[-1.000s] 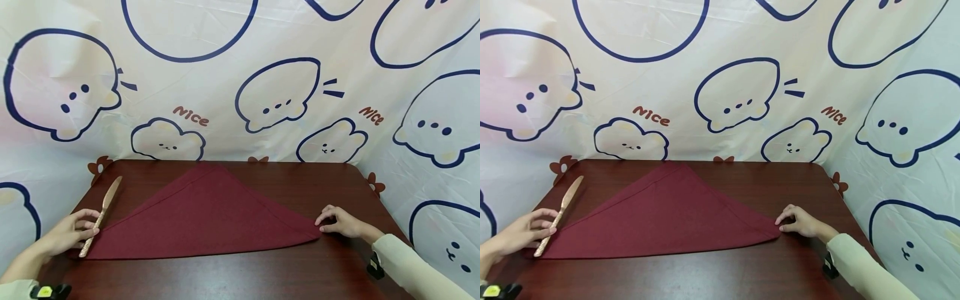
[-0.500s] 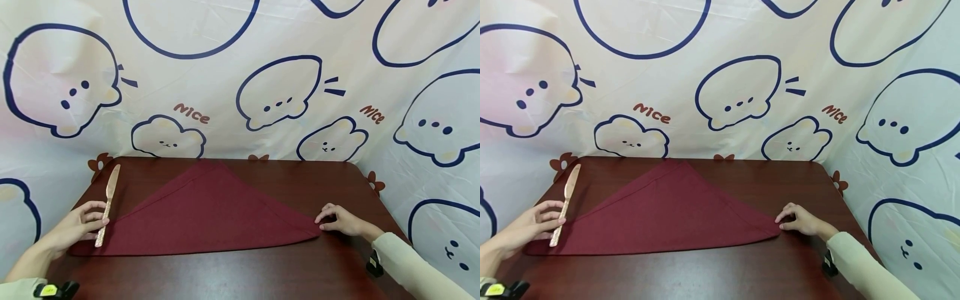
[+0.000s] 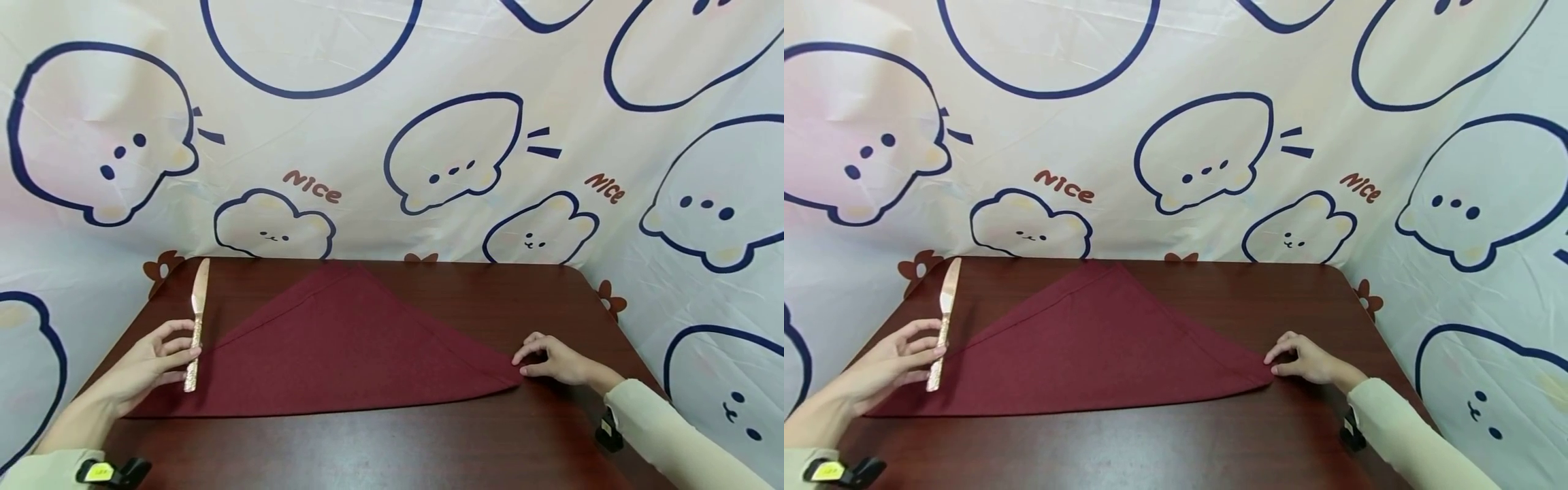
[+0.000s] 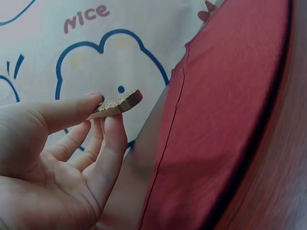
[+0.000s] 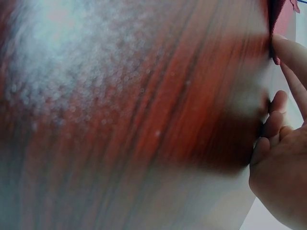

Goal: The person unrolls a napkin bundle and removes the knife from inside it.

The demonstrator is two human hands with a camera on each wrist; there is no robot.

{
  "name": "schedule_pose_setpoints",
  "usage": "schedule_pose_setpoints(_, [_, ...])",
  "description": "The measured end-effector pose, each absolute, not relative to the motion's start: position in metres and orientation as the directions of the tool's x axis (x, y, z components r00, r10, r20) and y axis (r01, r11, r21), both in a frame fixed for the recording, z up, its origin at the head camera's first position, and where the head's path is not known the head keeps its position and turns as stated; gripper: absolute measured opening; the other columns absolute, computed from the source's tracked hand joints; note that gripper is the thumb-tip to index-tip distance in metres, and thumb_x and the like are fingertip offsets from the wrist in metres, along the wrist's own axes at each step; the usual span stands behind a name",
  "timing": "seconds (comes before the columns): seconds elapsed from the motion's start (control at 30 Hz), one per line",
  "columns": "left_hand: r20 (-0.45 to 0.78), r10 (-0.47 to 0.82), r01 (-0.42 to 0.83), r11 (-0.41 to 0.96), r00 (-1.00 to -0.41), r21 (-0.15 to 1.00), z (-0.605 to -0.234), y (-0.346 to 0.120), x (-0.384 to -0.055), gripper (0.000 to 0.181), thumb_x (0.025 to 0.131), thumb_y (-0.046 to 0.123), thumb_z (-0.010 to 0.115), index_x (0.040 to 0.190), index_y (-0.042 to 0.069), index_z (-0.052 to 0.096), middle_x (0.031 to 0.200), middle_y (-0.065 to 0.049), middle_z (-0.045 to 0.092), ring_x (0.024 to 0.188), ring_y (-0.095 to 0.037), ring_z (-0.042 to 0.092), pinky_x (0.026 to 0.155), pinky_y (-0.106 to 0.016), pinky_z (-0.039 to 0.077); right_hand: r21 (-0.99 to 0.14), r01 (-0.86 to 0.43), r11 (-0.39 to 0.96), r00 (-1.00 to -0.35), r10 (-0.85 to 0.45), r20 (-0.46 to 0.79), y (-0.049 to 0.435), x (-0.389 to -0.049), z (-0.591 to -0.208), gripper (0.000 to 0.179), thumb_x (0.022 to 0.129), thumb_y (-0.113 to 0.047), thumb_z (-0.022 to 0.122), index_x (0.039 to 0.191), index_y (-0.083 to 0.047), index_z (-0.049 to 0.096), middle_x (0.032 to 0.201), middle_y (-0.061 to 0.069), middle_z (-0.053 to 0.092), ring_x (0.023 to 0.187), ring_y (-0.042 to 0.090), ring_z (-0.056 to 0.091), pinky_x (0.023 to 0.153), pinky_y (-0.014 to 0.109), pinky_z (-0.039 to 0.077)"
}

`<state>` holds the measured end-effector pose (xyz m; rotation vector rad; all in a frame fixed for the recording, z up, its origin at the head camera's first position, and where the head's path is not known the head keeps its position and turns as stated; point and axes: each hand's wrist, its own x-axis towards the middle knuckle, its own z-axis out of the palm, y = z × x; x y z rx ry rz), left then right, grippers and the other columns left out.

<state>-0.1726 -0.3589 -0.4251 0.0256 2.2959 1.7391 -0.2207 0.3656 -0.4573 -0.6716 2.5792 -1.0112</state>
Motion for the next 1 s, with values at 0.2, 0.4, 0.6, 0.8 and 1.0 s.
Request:
schedule_pose_setpoints(0.2, [-0.191,0.19,-0.139,0.256,-0.963,0.957,-0.421,-0.344,-0.177,0.033,0.104,0.014,0.055,0.126,0.034,0.04,0.105,0.018,0.064,0.095,-0.003,0.062,0.078,-0.03,0.056,-0.702,-0.322,0.635,-0.846,-0.525,-0.086,0.367,-0.22,-0.457,0.012,0.091,-0.022,0.075,0.102,-0.016,0.078,0.106,0.005,0.056,0.099,0.0,0.045,0.085,0.025,0.039])
schedule_pose_setpoints(0.4, [-0.216,0.173,-0.174,0.227,-0.961,0.958,-0.416,-0.332,-0.181,0.032,0.104,0.019,0.056,0.127,0.034,0.039,0.106,0.017,0.065,0.094,-0.005,0.063,0.079,-0.031,0.056,-0.707,-0.337,0.621,-0.842,-0.535,-0.068,0.367,-0.22,-0.457,0.012,0.091,-0.021,0.075,0.101,-0.015,0.078,0.105,0.004,0.056,0.098,0.002,0.046,0.084,0.025,0.04])
schedule_pose_setpoints(0.6, [-0.214,0.173,-0.186,0.166,-0.961,0.968,-0.417,-0.328,-0.179,0.032,0.104,0.017,0.056,0.126,0.032,0.039,0.104,0.015,0.066,0.092,-0.005,0.064,0.078,-0.03,0.056,-0.713,-0.338,0.614,-0.837,-0.542,-0.07,0.362,-0.218,-0.461,0.012,0.091,-0.021,0.075,0.101,-0.016,0.078,0.105,0.005,0.056,0.099,0.002,0.045,0.085,0.025,0.039])
schedule_pose_setpoints(0.8, [-0.171,0.185,-0.154,0.105,-0.968,0.982,-0.416,-0.317,-0.181,0.033,0.104,0.014,0.056,0.128,0.03,0.039,0.103,0.013,0.066,0.091,-0.005,0.064,0.078,-0.029,0.056,-0.722,-0.321,0.613,-0.843,-0.533,-0.077,0.359,-0.219,-0.461,0.012,0.091,-0.022,0.076,0.101,-0.016,0.078,0.106,0.005,0.055,0.099,0.002,0.045,0.085,0.025,0.039])
schedule_pose_setpoints(1.0, [-0.133,0.197,-0.117,0.094,-0.971,0.989,-0.415,-0.294,-0.19,0.034,0.103,0.016,0.058,0.129,0.028,0.04,0.101,0.014,0.066,0.091,-0.004,0.064,0.077,-0.029,0.057,-0.71,-0.332,0.621,-0.845,-0.53,-0.069,0.364,-0.218,-0.458,0.013,0.09,-0.021,0.076,0.101,-0.015,0.078,0.106,0.004,0.056,0.099,0.0,0.045,0.085,0.025,0.039])
